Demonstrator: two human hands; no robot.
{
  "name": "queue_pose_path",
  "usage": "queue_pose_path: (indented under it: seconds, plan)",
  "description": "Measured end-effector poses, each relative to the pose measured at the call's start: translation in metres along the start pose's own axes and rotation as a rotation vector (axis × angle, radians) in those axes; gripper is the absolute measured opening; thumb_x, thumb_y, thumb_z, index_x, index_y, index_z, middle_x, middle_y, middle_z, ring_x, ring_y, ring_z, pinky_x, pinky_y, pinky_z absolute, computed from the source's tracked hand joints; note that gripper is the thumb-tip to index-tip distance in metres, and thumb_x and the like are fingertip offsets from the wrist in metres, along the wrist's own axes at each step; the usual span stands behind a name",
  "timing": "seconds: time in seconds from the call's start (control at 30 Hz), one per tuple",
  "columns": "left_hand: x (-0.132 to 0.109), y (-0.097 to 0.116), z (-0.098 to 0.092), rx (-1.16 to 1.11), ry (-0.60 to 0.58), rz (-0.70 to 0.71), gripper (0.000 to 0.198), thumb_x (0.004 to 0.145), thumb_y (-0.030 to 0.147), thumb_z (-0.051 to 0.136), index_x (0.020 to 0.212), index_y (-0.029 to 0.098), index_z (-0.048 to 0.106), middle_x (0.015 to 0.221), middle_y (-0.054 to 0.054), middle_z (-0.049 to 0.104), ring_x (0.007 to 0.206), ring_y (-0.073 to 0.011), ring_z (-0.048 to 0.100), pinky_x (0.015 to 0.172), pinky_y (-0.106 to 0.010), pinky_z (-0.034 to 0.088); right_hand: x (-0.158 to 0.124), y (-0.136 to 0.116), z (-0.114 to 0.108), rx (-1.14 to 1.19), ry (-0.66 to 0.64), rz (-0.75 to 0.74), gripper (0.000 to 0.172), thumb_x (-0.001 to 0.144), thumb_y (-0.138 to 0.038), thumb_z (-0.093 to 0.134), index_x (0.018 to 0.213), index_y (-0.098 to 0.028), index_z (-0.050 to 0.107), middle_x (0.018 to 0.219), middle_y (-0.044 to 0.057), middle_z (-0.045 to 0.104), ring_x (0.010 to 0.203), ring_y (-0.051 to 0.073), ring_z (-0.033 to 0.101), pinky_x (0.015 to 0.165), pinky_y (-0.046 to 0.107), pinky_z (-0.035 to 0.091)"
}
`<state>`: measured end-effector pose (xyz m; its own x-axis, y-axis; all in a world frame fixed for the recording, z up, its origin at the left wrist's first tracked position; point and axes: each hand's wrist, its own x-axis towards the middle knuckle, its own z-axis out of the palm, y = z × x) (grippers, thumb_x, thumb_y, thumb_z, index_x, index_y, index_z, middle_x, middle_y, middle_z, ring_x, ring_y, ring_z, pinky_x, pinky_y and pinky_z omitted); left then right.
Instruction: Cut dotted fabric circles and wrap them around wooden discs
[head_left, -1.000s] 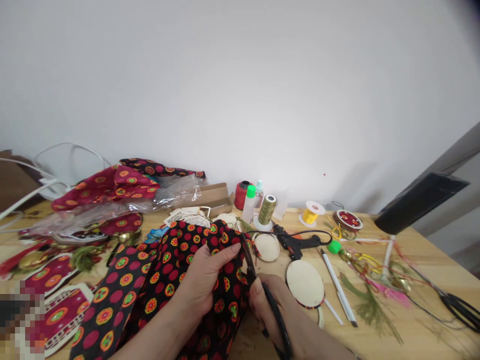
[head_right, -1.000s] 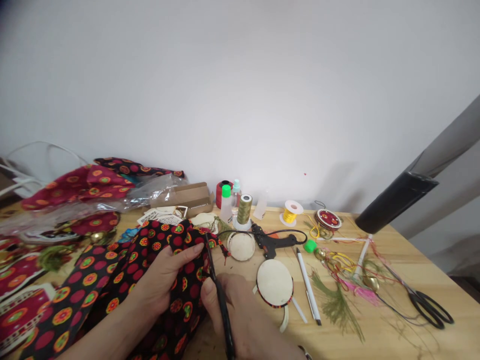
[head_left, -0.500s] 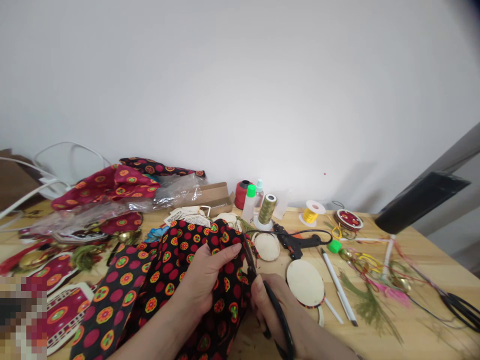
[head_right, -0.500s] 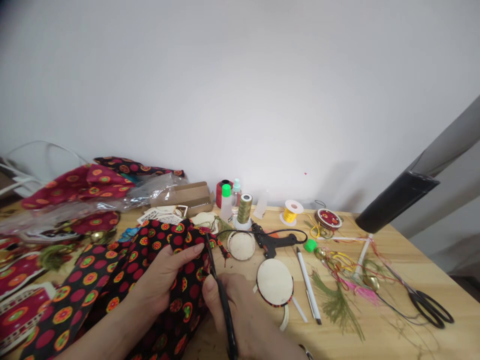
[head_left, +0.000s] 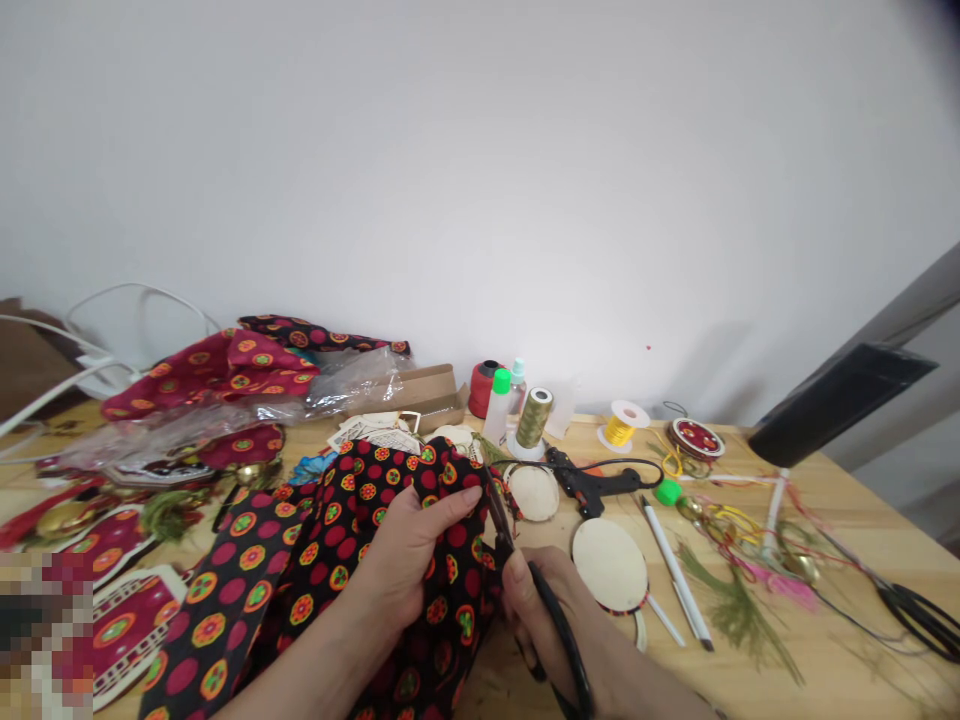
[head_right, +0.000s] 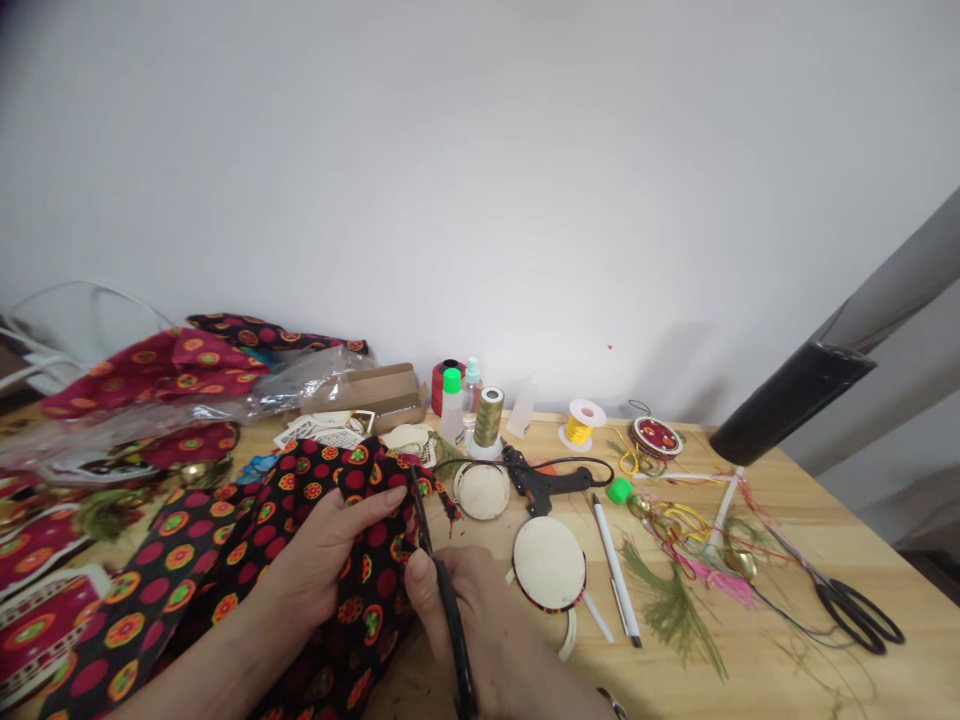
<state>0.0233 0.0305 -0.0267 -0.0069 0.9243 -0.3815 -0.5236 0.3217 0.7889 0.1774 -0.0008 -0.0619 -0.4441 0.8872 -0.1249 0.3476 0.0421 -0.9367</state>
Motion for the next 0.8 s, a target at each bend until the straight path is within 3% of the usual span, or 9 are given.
queue_pose_path:
  seconds: [0.4,0.57,0.8]
  plan:
    - [0.001,0.003,0.000,0.011,0.010,0.006,0.015,0.062,0.012,0.075,0.076,0.012,0.068,0.068,-0.008,0.075,0.059,-0.0233,0.071,0.061,-0.034,0.060,0.002,-0.016,-0.013,-0.077,-0.050,-0.001,0.062,0.082,-0.078,0.030,0.060,-0.020,0.036,0.050,-0.003,0.035,0.046,0.008,0.029,0.041,0.024,0.020]
    - [0.001,0.003,-0.003,0.017,0.005,-0.002,0.012,0.065,0.011,0.074,0.076,0.012,0.068,0.067,-0.007,0.075,0.057,-0.0220,0.071,0.059,-0.032,0.060,0.008,-0.015,-0.016,-0.071,0.022,0.021,0.067,0.076,-0.082,0.033,0.055,-0.019,0.041,0.051,0.000,0.038,0.049,0.010,0.035,0.045,0.025,0.024]
    - [0.002,0.004,-0.003,-0.001,0.009,0.000,0.010,0.069,0.011,0.071,0.078,0.011,0.069,0.070,-0.009,0.076,0.060,-0.0233,0.072,0.058,-0.032,0.060,0.006,-0.011,-0.014,-0.052,-0.025,-0.009,0.063,0.080,-0.078,0.035,0.057,-0.019,0.036,0.052,-0.004,0.027,0.047,0.008,0.024,0.042,0.024,0.015]
